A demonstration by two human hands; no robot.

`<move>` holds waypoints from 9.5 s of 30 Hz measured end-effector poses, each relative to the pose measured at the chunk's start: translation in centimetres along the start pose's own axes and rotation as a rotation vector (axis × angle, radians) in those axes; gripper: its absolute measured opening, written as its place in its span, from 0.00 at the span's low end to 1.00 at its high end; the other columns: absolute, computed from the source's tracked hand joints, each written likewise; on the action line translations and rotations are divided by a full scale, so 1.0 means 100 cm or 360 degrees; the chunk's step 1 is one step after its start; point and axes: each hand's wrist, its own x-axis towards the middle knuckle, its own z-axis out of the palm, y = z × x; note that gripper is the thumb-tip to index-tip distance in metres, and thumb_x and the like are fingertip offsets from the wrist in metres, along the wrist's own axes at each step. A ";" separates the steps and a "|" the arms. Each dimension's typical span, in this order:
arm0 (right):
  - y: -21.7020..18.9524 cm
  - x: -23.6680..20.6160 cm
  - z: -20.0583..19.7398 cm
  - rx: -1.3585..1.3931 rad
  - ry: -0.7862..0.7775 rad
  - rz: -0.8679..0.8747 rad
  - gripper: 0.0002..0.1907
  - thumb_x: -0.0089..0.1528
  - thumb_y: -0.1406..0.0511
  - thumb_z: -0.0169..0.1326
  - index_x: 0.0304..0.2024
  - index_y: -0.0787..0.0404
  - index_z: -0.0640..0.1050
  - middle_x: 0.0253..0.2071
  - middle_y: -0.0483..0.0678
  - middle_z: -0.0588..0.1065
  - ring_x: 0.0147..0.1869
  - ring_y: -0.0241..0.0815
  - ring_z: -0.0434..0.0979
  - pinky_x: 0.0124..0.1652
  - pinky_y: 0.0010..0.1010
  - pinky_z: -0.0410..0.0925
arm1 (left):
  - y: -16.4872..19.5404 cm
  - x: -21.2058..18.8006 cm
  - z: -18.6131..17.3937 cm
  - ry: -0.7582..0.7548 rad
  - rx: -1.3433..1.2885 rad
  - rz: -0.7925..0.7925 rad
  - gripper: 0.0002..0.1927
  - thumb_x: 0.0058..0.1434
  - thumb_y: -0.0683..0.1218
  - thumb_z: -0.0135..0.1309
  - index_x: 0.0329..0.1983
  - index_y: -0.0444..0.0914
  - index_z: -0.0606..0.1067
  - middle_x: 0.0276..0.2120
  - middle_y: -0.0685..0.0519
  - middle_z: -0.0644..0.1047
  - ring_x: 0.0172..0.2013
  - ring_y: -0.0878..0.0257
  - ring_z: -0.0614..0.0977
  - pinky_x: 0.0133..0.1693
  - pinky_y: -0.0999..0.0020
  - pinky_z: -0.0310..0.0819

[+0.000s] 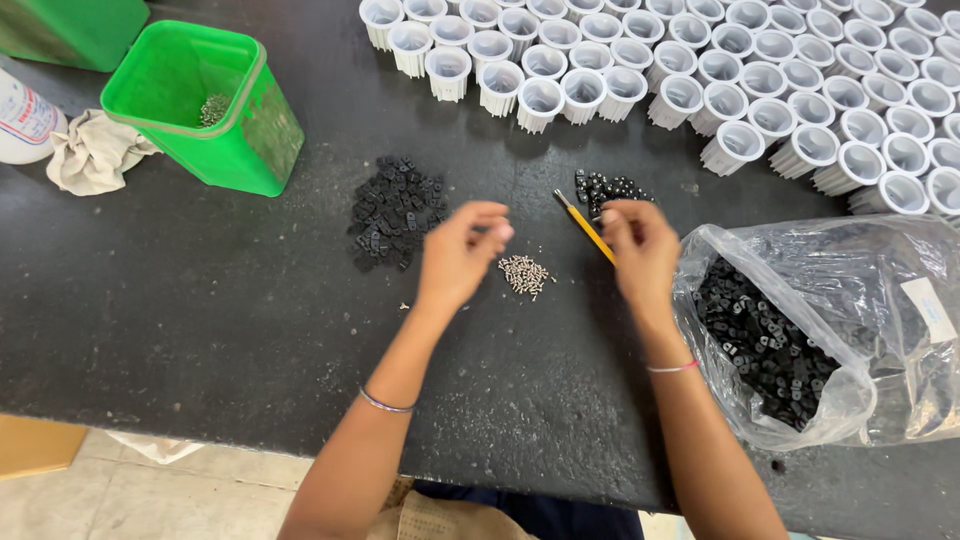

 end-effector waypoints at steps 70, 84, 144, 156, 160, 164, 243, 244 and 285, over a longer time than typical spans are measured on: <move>-0.035 -0.028 0.023 0.0355 -0.0542 0.0172 0.09 0.65 0.69 0.59 0.46 0.68 0.81 0.39 0.44 0.81 0.42 0.30 0.79 0.45 0.23 0.73 | -0.005 -0.013 0.022 -0.0320 -0.0436 -0.0048 0.05 0.61 0.37 0.62 0.40 0.30 0.80 0.35 0.52 0.83 0.36 0.70 0.83 0.41 0.75 0.80; -0.057 -0.024 0.016 -0.0531 -0.0718 -0.0311 0.10 0.59 0.66 0.63 0.43 0.60 0.84 0.41 0.48 0.81 0.39 0.42 0.83 0.40 0.30 0.73 | -0.025 0.002 0.009 -0.0038 -0.0900 -0.0170 0.06 0.62 0.36 0.61 0.42 0.32 0.77 0.39 0.51 0.80 0.39 0.69 0.80 0.44 0.73 0.76; -0.022 -0.027 0.030 0.0406 -0.0241 0.0129 0.05 0.65 0.70 0.58 0.43 0.66 0.81 0.38 0.45 0.81 0.41 0.31 0.81 0.42 0.23 0.74 | -0.018 -0.014 0.033 -0.0225 -0.0740 -0.0322 0.09 0.61 0.39 0.62 0.43 0.30 0.78 0.34 0.50 0.83 0.34 0.69 0.83 0.39 0.75 0.79; -0.019 -0.030 0.029 0.0429 -0.0244 0.0069 0.04 0.63 0.73 0.61 0.41 0.66 0.80 0.39 0.42 0.80 0.43 0.29 0.78 0.47 0.21 0.71 | -0.008 -0.017 0.032 -0.0301 -0.0845 -0.0318 0.10 0.62 0.39 0.62 0.45 0.29 0.79 0.36 0.49 0.83 0.36 0.67 0.84 0.41 0.73 0.80; -0.021 -0.030 0.029 0.0411 -0.0231 0.0087 0.04 0.63 0.73 0.61 0.40 0.65 0.80 0.38 0.42 0.80 0.43 0.29 0.78 0.47 0.21 0.71 | -0.007 -0.018 0.031 -0.0325 -0.0856 -0.0271 0.11 0.61 0.38 0.62 0.45 0.29 0.79 0.37 0.49 0.83 0.36 0.68 0.83 0.42 0.73 0.79; -0.024 -0.031 0.028 0.0438 -0.0249 0.0065 0.04 0.62 0.73 0.62 0.40 0.65 0.80 0.38 0.42 0.80 0.43 0.29 0.79 0.47 0.21 0.72 | -0.006 -0.018 0.032 -0.0312 -0.0758 -0.0203 0.10 0.61 0.38 0.62 0.45 0.30 0.79 0.37 0.50 0.83 0.37 0.69 0.83 0.43 0.74 0.79; -0.052 -0.023 0.014 -0.0779 -0.0694 -0.0433 0.10 0.55 0.66 0.64 0.40 0.57 0.85 0.41 0.48 0.80 0.48 0.50 0.79 0.46 0.39 0.70 | -0.004 0.009 -0.037 0.0325 0.1096 0.0472 0.07 0.56 0.41 0.64 0.35 0.38 0.78 0.35 0.55 0.79 0.42 0.55 0.76 0.45 0.58 0.71; -0.052 -0.023 0.015 -0.0773 -0.0688 -0.0476 0.10 0.55 0.66 0.65 0.40 0.57 0.85 0.41 0.47 0.80 0.48 0.50 0.79 0.47 0.38 0.70 | -0.004 0.008 -0.033 0.0322 0.0978 0.0394 0.06 0.57 0.40 0.64 0.36 0.38 0.78 0.34 0.55 0.80 0.41 0.56 0.77 0.44 0.60 0.72; -0.040 -0.030 0.028 0.0055 -0.0425 0.0035 0.07 0.62 0.70 0.62 0.43 0.65 0.82 0.37 0.42 0.81 0.39 0.28 0.76 0.40 0.22 0.70 | 0.000 -0.012 0.022 -0.0198 0.0018 0.0165 0.07 0.59 0.39 0.63 0.40 0.34 0.81 0.33 0.52 0.85 0.35 0.68 0.85 0.41 0.72 0.80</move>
